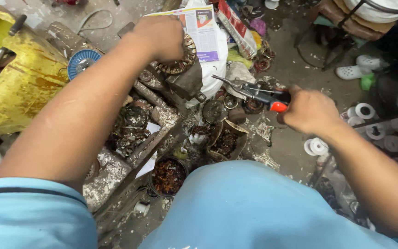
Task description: The person uses pliers and wire cutters to remove copper windings from a motor stator. They repeatedly pull and cut the wires, separating them from the metal core and placing the removed copper into a container.
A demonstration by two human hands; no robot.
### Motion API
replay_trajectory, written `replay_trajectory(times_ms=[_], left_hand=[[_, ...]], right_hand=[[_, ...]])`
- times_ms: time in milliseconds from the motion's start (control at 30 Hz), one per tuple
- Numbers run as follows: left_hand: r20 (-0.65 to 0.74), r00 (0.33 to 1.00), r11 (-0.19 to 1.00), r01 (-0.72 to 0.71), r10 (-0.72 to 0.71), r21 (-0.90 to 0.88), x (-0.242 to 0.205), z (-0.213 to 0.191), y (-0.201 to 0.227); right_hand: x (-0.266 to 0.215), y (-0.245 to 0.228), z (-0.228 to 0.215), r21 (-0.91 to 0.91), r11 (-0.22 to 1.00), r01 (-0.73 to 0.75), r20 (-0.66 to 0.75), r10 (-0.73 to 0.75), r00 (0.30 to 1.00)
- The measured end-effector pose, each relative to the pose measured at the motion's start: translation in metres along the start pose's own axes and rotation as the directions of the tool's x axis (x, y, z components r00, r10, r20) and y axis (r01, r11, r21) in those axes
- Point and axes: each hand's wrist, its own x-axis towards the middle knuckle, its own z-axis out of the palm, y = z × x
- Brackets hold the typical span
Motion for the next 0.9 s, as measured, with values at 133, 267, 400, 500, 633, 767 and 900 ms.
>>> replay_trajectory(times_ms=[133,267,400,500,633,767,900], left_hand=[[-0.099,0.994,0.998,-0.051,0.047,-0.04,-0.016,0.0,0.005],[-0.178,0.982,0.992,0.084,-0.067,0.09,-0.015,0.021,0.021],[-0.227,0.929,0.954,0.3,-0.292,-0.002,-0.007,0.039,0.037],[-0.236,0.894,0.919,0.394,-0.38,0.014,0.0,0.05,0.046],[-0.237,0.9,0.915,0.395,-0.367,0.081,0.01,0.064,0.045],[-0.085,0.958,0.957,0.279,-0.272,0.076,0.012,0.057,0.024],[0.069,0.946,0.923,0.325,-0.318,-0.205,-0.005,0.035,-0.007]], right_hand=[[0.001,0.014,0.015,0.095,0.995,0.034,0.023,-0.036,0.999],[0.005,0.026,0.031,0.172,0.985,0.026,0.084,-0.041,0.996],[0.007,0.035,0.041,0.197,0.98,0.003,0.162,-0.035,0.986],[0.008,0.042,0.044,0.221,0.974,0.052,0.14,-0.084,0.987],[0.01,0.052,0.047,0.223,0.973,0.055,0.167,-0.094,0.982],[0.017,0.062,0.051,0.249,0.967,0.053,0.172,-0.098,0.98],[0.023,0.074,0.055,0.287,0.955,0.071,0.168,-0.123,0.978]])
